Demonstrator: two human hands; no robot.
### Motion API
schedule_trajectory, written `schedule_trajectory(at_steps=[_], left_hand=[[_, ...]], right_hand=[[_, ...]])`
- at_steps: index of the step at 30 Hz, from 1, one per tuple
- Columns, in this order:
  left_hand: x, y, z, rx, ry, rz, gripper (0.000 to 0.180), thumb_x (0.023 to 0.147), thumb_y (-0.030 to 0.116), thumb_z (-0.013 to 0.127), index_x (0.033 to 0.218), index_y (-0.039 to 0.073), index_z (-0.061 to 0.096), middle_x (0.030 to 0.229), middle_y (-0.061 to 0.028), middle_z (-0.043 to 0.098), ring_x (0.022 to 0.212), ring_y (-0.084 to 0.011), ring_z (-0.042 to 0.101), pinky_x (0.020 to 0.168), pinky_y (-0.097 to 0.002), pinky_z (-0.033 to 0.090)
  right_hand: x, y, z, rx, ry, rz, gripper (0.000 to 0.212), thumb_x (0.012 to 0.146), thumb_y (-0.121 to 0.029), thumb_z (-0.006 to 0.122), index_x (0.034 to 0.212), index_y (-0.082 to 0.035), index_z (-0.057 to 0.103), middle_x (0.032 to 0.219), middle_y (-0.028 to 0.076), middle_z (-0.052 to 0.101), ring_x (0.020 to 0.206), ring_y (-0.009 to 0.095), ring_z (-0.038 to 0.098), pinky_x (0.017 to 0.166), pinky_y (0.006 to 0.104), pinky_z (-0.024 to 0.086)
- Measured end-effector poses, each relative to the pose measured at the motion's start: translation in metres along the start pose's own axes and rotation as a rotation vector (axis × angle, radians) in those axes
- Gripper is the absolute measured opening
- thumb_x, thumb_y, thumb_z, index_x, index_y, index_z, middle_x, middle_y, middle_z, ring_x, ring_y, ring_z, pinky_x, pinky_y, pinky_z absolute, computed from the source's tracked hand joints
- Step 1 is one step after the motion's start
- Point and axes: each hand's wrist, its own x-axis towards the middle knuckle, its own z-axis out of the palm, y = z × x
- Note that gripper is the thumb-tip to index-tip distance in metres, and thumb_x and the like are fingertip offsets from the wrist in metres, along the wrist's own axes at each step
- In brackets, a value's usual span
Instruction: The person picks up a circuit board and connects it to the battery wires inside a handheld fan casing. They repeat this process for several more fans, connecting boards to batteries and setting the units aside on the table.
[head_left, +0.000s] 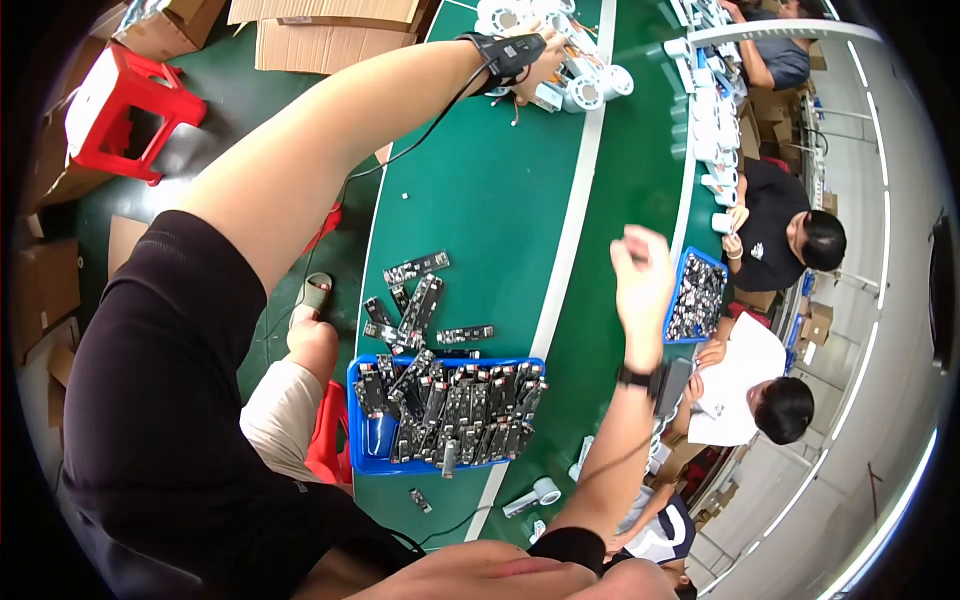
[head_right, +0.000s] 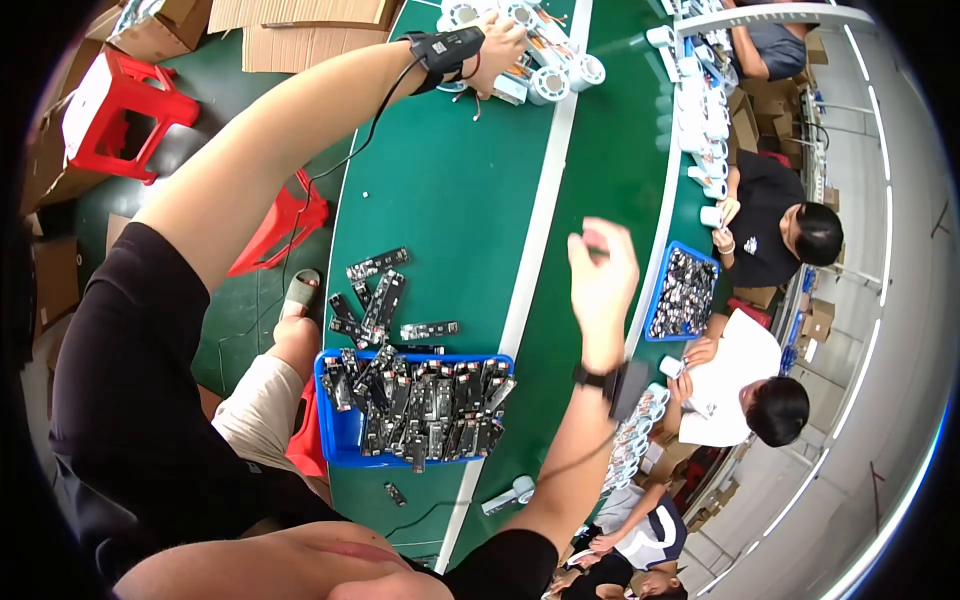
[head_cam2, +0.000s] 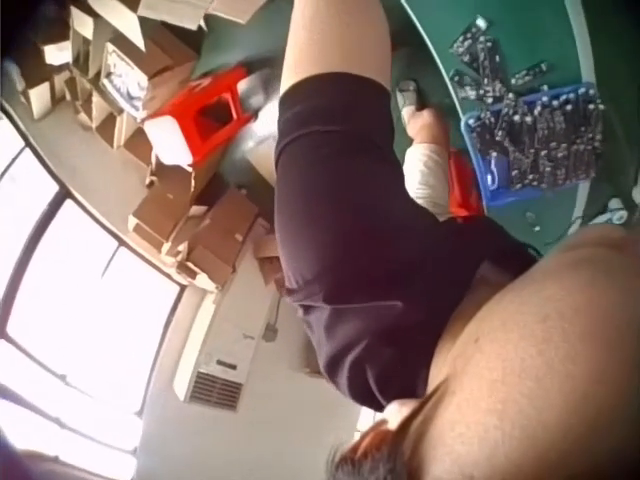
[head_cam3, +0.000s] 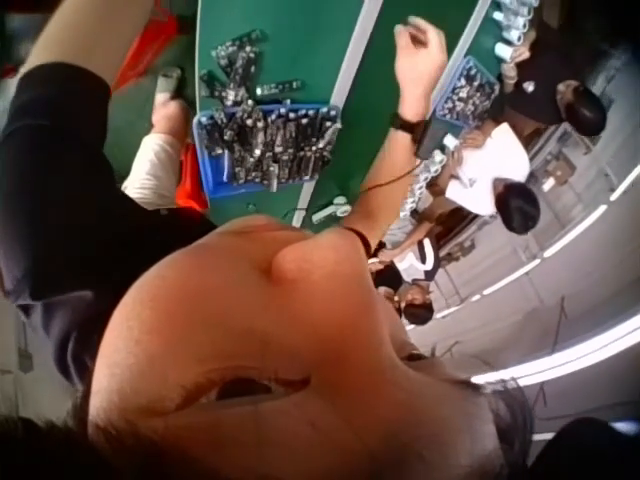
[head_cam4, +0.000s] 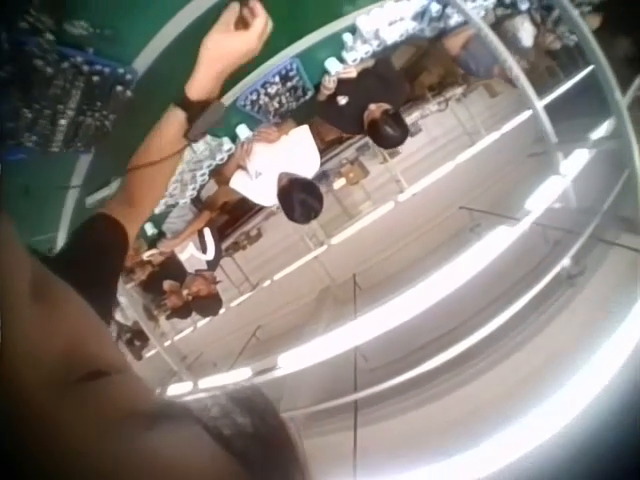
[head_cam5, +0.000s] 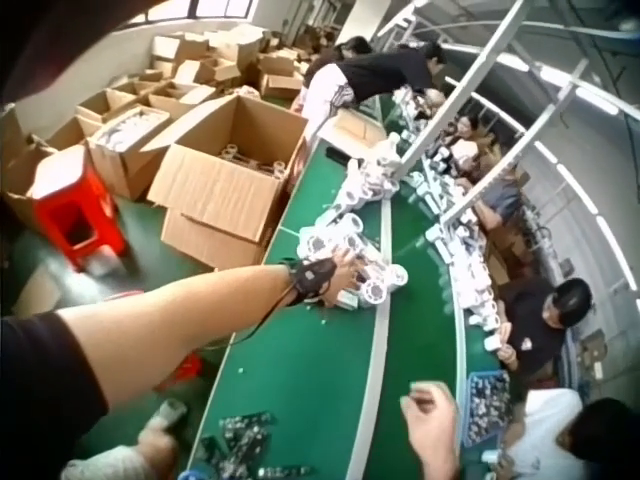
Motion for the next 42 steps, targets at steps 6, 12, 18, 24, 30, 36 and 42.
schedule_trajectory(at_steps=[6,12,18,24,30,36,42], left_hand=[[0.007,0.022,-0.031,-0.065,-0.477,-0.041,0.081,0.061,0.038,0.092,0.130,0.006,0.063,0.129,-0.0085,0.058,0.123,-0.0248,0.055,0.101,-0.0411,0.042],[-0.005,0.036,-0.030,-0.220,-0.553,0.035,0.082,0.060,0.033,0.093,0.131,0.007,0.062,0.128,-0.0093,0.059,0.121,-0.0252,0.057,0.097,-0.0411,0.044],[-0.010,0.022,-0.026,-0.139,-0.771,0.089,0.082,0.059,0.026,0.093,0.131,0.006,0.059,0.125,-0.0108,0.061,0.119,-0.0270,0.060,0.090,-0.0435,0.050],[-0.009,0.023,-0.077,-0.411,-0.857,0.158,0.088,0.057,0.024,0.093,0.132,0.001,0.055,0.124,-0.0178,0.061,0.114,-0.0354,0.064,0.089,-0.0471,0.055],[-0.052,0.022,-0.152,-0.961,-0.974,0.142,0.083,0.057,0.026,0.092,0.123,-0.009,0.055,0.105,-0.0233,0.068,0.095,-0.0374,0.071,0.079,-0.0411,0.059],[-0.140,0.135,-0.290,-1.476,-1.274,0.304,0.088,0.065,0.030,0.091,0.131,-0.010,0.048,0.121,-0.0270,0.060,0.103,-0.0340,0.068,0.085,-0.0397,0.057],[-0.247,0.323,-0.321,-1.680,-1.893,0.209,0.084,0.067,0.027,0.093,0.132,-0.008,0.052,0.114,-0.0174,0.068,0.100,-0.0211,0.068,0.086,-0.0355,0.056]], right_hand=[[0.257,-0.011,0.089,-0.345,0.066,-0.349,0.057,0.076,-0.011,0.081,0.130,-0.004,0.064,0.128,0.017,0.065,0.122,0.031,0.063,0.104,0.0364,0.049],[0.356,0.006,0.138,-0.449,-0.378,-0.108,0.073,0.059,-0.009,0.082,0.129,-0.002,0.063,0.128,0.022,0.067,0.121,0.034,0.064,0.100,0.0397,0.052],[0.362,-0.011,0.163,-0.562,-0.430,-0.025,0.073,0.055,-0.010,0.079,0.125,0.001,0.063,0.116,0.022,0.072,0.108,0.034,0.070,0.091,0.0397,0.055],[0.326,0.002,0.102,-0.392,-0.458,0.048,0.065,0.057,-0.012,0.078,0.119,0.004,0.065,0.106,0.020,0.074,0.092,0.032,0.073,0.082,0.0409,0.057],[0.203,-0.018,-0.014,0.253,-0.320,0.157,0.060,0.067,-0.002,0.070,0.125,0.005,0.056,0.091,0.009,0.065,0.064,0.017,0.060,0.055,0.0301,0.049],[-0.105,0.020,-0.151,0.787,-0.326,0.582,0.092,0.055,0.006,0.073,0.143,0.003,0.052,0.123,0.015,0.069,0.101,0.032,0.073,0.086,0.0444,0.061],[-0.451,-0.031,-0.109,1.021,0.369,1.120,0.078,0.061,0.009,0.072,0.136,-0.003,0.055,0.118,0.011,0.064,0.104,0.030,0.067,0.086,0.0513,0.062]])
